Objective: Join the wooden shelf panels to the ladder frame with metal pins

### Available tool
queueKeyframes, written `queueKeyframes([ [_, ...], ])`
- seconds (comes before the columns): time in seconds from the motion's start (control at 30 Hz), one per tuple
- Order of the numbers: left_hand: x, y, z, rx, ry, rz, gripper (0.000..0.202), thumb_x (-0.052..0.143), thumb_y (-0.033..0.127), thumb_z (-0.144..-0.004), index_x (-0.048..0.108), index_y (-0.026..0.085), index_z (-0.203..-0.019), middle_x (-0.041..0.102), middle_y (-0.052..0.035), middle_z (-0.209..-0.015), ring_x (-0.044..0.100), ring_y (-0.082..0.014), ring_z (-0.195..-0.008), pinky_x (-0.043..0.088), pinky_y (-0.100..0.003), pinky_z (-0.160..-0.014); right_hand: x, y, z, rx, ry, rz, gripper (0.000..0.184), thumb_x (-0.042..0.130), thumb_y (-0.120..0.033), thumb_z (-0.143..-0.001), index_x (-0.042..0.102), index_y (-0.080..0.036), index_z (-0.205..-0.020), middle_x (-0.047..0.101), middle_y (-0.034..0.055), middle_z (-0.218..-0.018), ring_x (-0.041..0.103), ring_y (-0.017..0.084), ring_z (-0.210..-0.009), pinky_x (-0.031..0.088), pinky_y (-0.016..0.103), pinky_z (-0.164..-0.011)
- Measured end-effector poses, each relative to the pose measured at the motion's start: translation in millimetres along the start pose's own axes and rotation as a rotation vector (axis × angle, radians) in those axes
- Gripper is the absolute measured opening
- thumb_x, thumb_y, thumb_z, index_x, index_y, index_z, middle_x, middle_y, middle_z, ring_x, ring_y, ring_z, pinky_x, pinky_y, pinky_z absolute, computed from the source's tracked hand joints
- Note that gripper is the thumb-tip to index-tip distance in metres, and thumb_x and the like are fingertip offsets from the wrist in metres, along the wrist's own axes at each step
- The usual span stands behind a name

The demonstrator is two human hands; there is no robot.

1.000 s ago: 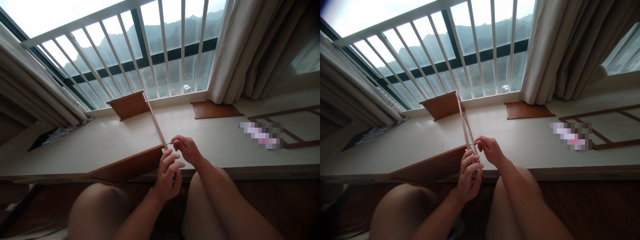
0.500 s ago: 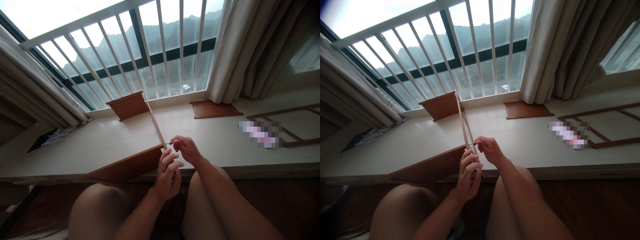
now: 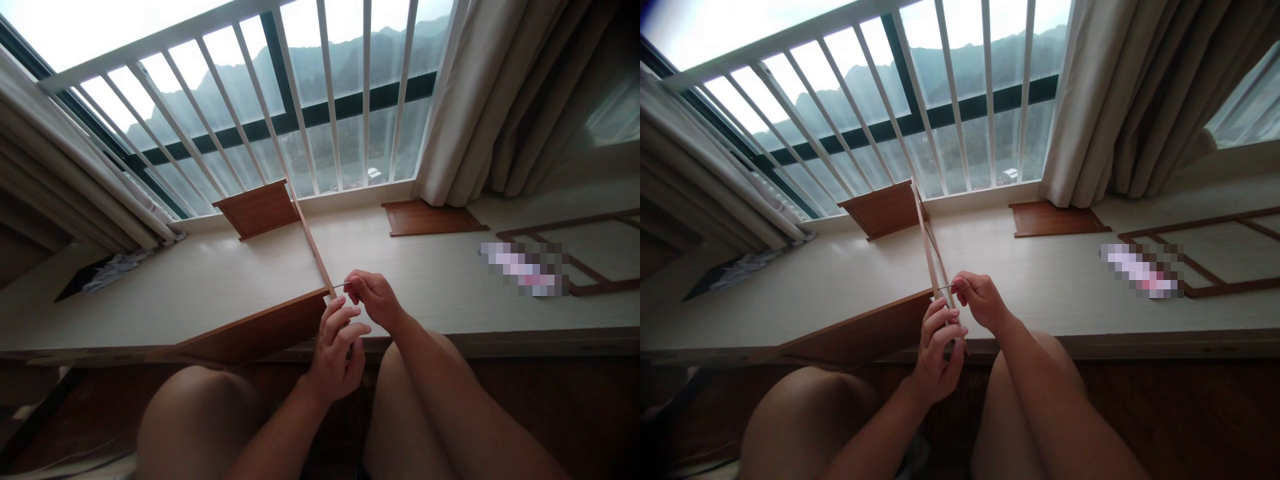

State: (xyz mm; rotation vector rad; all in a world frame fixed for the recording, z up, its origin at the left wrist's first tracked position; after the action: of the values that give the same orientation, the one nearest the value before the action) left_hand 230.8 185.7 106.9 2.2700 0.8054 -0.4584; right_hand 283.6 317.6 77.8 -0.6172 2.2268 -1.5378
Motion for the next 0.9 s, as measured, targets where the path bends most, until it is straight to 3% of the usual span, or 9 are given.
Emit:
queueKeyframes([
  [0.4,-0.6,0,-1,0.001,-0.003,0.003,0.039,0.052,0.002,-0.078,0.054,0.020,-0.112,0.051,-0.0116,-0.124,0.035,-0.0304,-0.135,0.034,-0.055,-0.110,0,0,-1,0.014,0.033,-0.074,0.044,0.044,-0.045,-0.095,0.057,-0.014,-0.067,0.047,-0.0022,-0.052,0.041,0.008,-0.047,0.031,0.024,-0.047],
  [0.73,-1.0,1,-1,-0.020,-0.080,0.000,0.040,0.052,0.002,-0.078,0.055,0.019,-0.114,0.050,-0.0119,-0.131,0.030,-0.0309,-0.138,0.030,-0.056,-0.112,0,-1,3,-0.012,0.077,-0.013,0.039,0.042,-0.045,-0.095,0.060,-0.015,-0.078,0.049,-0.0023,-0.054,0.044,0.009,-0.049,0.034,0.024,-0.049],
  [0.83,-4.1,2,-2,-0.033,-0.128,-0.020,0.043,0.051,0.002,-0.079,0.055,0.020,-0.117,0.049,-0.0108,-0.135,0.029,-0.0303,-0.140,0.028,-0.056,-0.114,-4,-1,5,-0.021,0.143,-0.030,0.040,0.041,-0.046,-0.096,0.059,-0.016,-0.077,0.048,-0.0022,-0.053,0.043,0.009,-0.049,0.032,0.024,-0.049],
  [0.9,-6.7,4,-4,-0.035,-0.165,-0.042,0.045,0.049,0.002,-0.080,0.055,0.021,-0.120,0.049,-0.0099,-0.137,0.028,-0.0293,-0.140,0.030,-0.054,-0.113,-14,0,6,-0.032,0.263,-0.057,0.040,0.040,-0.046,-0.096,0.059,-0.016,-0.076,0.049,-0.0018,-0.055,0.043,0.009,-0.049,0.033,0.024,-0.049],
])
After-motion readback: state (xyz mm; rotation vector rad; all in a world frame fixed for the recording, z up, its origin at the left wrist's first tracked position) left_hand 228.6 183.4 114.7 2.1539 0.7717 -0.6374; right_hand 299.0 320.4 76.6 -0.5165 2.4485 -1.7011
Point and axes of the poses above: each hand's wrist, its own z-axis away from the middle knuckle, its own x-axis out of the palm, y = z × x, the point moved 9 cm from there along -z, towards the middle knuckle
